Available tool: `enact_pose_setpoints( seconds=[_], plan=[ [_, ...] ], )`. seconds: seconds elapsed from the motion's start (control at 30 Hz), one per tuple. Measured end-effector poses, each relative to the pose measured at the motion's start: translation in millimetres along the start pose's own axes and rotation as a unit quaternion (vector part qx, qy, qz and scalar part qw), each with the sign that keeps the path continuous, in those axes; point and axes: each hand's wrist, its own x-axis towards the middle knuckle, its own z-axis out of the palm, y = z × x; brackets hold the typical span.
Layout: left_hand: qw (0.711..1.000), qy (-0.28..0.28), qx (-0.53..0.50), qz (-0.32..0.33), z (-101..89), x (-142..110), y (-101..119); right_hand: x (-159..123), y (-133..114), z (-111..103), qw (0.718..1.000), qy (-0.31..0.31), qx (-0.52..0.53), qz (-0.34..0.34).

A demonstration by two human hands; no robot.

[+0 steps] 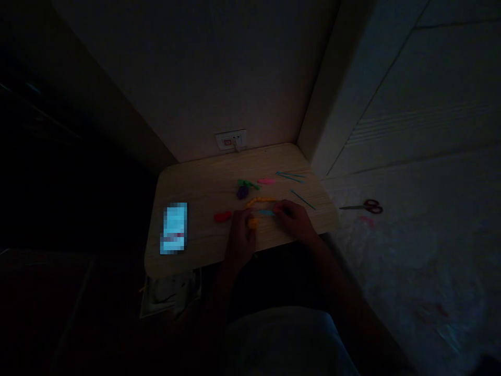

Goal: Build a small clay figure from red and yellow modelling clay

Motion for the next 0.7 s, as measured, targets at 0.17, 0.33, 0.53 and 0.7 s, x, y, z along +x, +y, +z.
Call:
enact_pose_setpoints(
  seconds=[0.17,0.33,0.53,0.7],
  plan=[
    [0.998,-0.02,-0.02,-0.049,3.3,-1.9,-0.3,-0.8,-0.8,3.5,1.0,-0.004,0.002,0.0],
    [0.998,-0.011,-0.002,-0.06,4.6,-2.3,-3.6,-2.0,-3.7,3.4,0.999,-0.031,0.002,-0.013],
    [0.997,-0.01,-0.005,-0.082,3.4,-1.1,-3.7,-1.0,-9.2,8.3,0.993,-0.102,0.014,-0.049],
    [0.995,-0.006,-0.019,-0.094,0.9,1.7,0.1,0.9,-11.7,16.0,0.99,-0.129,0.023,-0.047]
  ],
)
